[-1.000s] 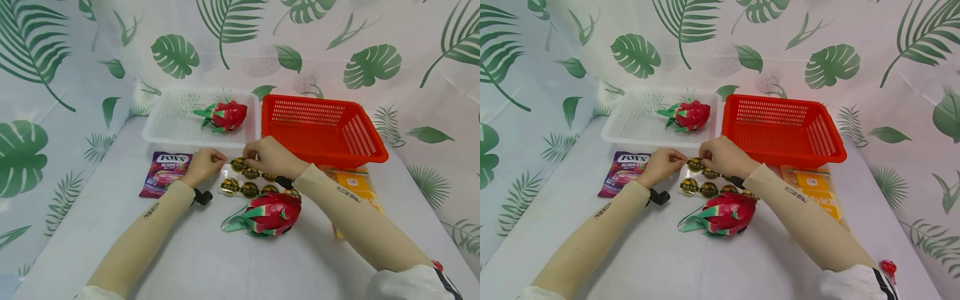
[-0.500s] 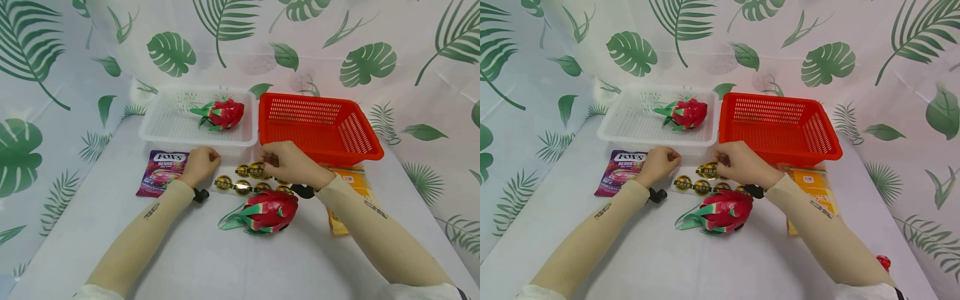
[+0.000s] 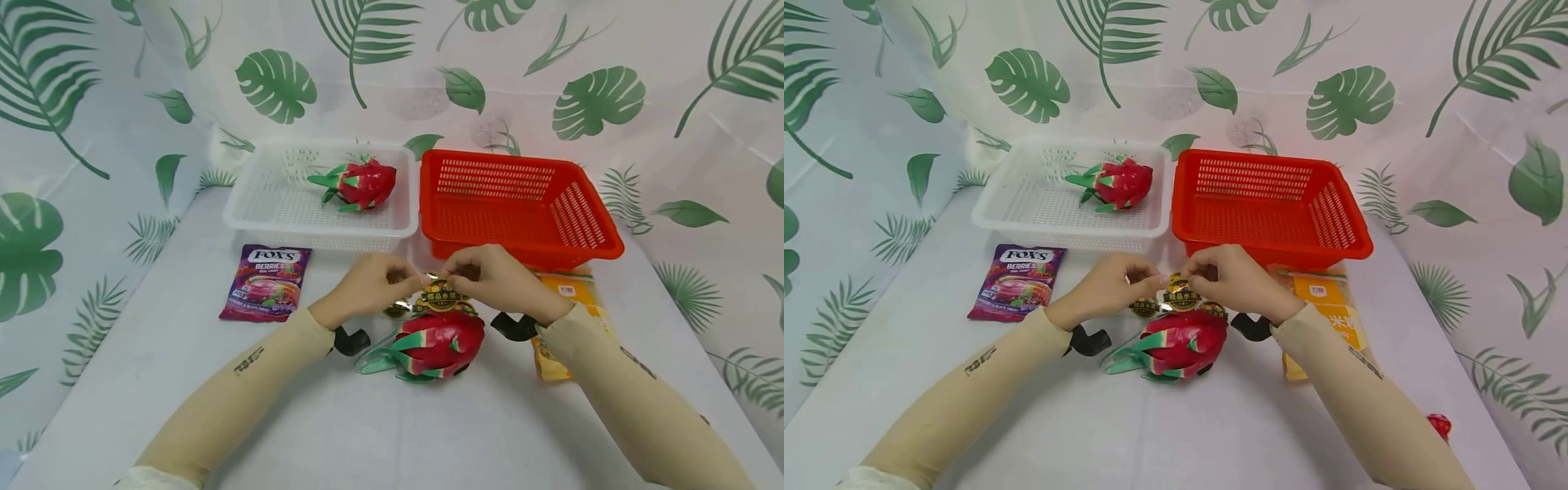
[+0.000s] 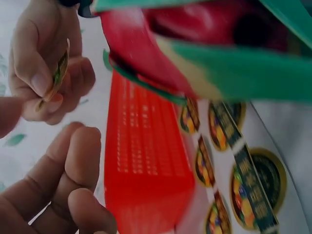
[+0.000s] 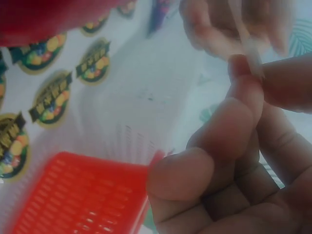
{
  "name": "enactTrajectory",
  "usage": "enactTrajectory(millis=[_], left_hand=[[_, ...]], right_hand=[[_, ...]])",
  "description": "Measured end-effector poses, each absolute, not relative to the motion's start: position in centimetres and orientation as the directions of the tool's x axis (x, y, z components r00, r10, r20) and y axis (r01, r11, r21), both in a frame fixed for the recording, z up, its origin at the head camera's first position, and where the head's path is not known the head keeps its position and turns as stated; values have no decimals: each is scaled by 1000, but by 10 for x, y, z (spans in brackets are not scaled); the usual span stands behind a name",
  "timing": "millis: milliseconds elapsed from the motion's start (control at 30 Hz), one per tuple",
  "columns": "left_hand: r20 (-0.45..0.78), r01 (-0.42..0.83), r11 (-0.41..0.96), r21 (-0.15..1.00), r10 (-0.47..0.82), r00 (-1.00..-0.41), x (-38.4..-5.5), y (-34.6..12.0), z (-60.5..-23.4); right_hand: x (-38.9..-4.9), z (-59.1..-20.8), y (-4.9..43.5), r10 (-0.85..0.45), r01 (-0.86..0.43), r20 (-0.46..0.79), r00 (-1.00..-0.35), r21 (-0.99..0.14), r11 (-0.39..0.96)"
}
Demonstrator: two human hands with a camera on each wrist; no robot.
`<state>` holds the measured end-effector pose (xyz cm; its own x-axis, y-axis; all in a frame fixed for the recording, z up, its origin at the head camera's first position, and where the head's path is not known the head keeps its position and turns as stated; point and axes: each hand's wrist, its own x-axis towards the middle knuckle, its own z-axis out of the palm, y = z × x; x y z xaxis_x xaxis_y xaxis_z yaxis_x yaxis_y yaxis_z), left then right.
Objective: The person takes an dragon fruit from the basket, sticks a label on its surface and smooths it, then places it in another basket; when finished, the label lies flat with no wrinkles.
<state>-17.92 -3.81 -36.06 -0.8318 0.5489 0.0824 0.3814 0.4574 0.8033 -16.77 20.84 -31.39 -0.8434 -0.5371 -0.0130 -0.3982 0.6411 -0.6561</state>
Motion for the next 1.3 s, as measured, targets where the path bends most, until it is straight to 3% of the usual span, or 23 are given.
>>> enactTrajectory(millis=[133,300,733,1300], left_hand=[[88,425,412,806,627,-774,-174,-30,-358],[53,411,393,822,667,-743,-171,-23,-359],[-22,361,427,829,670,-742,-167,-18,-360],[-23,438,488,755,687,-726,-163,-14,-360]], right_hand=[[-162,-316,216,-510,-337,-55,-859,-688,643],[-155,-322,223,-473,-280,-94,-876,-699,658],[-134,-337,235,-432,-270,-94,-897,-656,704],[-130,-338,229,-426,-301,-99,-899,-567,767]])
